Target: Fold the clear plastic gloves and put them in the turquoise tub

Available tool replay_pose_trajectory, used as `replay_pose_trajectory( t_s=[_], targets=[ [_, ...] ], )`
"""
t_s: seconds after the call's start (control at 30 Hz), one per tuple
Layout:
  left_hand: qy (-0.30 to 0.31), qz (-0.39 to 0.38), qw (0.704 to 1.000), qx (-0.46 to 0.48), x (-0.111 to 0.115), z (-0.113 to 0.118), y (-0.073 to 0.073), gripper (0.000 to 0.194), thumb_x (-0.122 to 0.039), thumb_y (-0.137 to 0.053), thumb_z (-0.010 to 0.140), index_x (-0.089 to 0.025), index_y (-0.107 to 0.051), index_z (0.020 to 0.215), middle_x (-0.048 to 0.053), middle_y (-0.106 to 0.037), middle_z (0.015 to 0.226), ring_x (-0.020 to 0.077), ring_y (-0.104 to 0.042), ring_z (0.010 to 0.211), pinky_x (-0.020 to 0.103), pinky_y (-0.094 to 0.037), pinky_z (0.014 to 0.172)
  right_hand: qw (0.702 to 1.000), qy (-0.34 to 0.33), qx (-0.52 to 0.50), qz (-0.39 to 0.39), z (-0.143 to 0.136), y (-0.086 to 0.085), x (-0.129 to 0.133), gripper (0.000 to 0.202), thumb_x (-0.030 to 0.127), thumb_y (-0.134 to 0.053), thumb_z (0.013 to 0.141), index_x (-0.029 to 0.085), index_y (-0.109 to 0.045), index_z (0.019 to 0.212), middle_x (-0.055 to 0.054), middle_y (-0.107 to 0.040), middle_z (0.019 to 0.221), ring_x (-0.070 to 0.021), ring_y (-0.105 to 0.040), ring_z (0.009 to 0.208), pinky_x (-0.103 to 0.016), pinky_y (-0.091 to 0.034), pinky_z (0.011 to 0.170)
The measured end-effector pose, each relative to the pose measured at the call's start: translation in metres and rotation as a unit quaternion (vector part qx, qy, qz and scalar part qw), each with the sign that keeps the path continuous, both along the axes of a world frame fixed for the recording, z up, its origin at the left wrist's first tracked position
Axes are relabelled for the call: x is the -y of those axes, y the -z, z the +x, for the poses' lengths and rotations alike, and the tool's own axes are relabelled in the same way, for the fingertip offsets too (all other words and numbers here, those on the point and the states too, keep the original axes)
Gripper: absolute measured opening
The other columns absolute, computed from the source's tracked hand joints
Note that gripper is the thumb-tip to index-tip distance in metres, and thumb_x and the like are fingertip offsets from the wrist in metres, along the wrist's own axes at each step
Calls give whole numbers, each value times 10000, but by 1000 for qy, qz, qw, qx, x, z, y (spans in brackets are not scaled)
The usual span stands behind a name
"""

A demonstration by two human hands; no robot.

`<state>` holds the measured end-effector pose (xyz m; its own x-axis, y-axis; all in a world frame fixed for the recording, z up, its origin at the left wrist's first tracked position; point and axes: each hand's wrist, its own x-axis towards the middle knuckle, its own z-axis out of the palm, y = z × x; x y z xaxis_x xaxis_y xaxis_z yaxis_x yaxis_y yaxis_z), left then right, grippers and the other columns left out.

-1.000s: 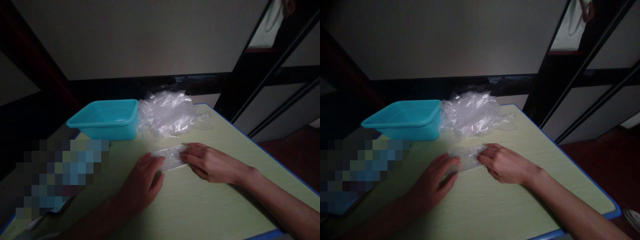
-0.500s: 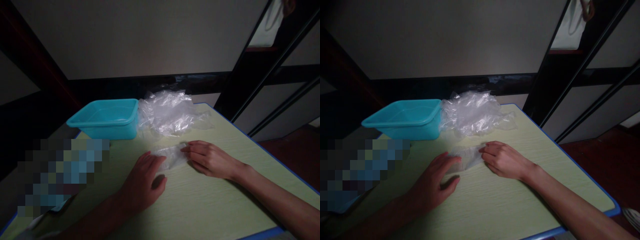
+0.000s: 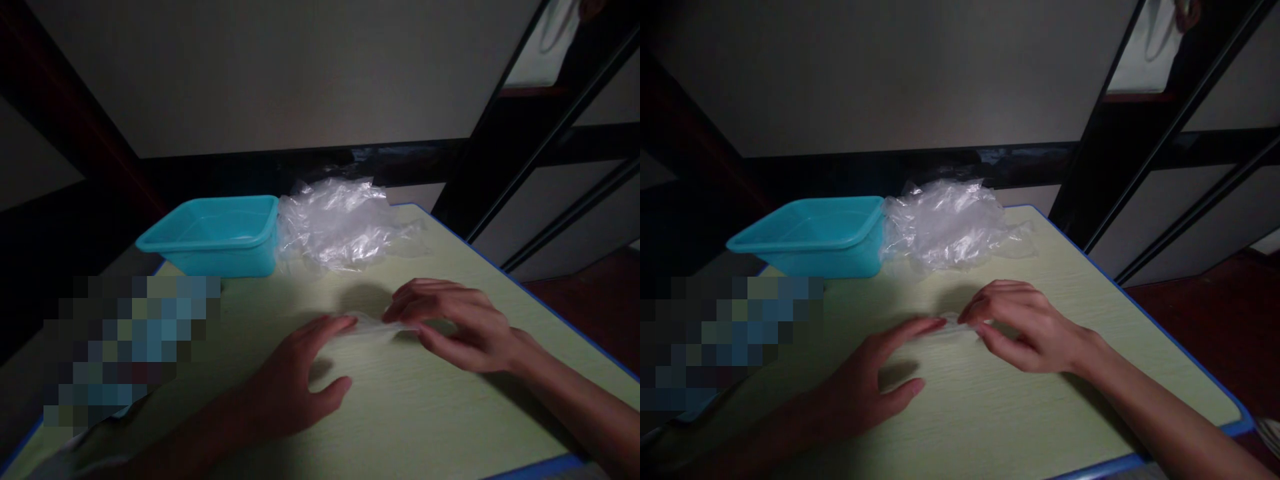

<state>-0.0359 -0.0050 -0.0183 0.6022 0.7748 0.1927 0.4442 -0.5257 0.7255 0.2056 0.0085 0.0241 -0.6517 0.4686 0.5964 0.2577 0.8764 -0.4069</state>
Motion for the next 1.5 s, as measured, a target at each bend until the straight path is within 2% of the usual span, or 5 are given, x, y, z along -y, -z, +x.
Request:
replay_pose_trajectory(
  t_s=[0.53,0.77,1.0,1.33,1.5],
  targets=[
    [172,-681,698,140,17,0,-13,307,-323,-603,801,-220,-652,1086,48,-664,1120,228,-582,1102,363,-423,941,870,21,-54,-489,-8,25,-27,182,281,-626,773,143,-515,729,50,-511,604,-51,-438,500,-184,-323,459],
    [260,-599,754,70,-2,-11,-20,552,-605,-641,691,-159,-694,1012,78,-710,999,256,-645,987,324,-497,826,862,6,-42,-505,-6,33,-34,152,269,-604,801,137,-534,829,58,-526,611,-47,-428,493,-187,-300,460],
    [46,-209,972,96,-14,-6,-13,285,-249,-568,745,-215,-657,1014,57,-676,1095,233,-615,1033,406,-477,904,842,21,-59,-535,-3,33,-37,338,233,-689,728,145,-491,987,59,-586,646,-63,-506,500,-200,-370,479],
    [-8,-222,963,151,-12,4,2,347,-161,-462,795,-165,-474,1142,140,-615,1172,205,-609,1058,360,-510,877,833,20,-112,-541,-9,34,-35,312,169,-664,746,149,-486,1002,37,-647,708,-62,-545,534,-194,-399,504],
    [65,43,997,-13,-5,-1,-5,429,-120,-469,814,-176,-491,1239,111,-464,1366,222,-430,1258,419,-377,1029,833,28,-132,-536,-11,36,-35,297,161,-630,772,147,-470,1023,30,-649,712,-62,-541,542,-193,-390,502]
  ],
)
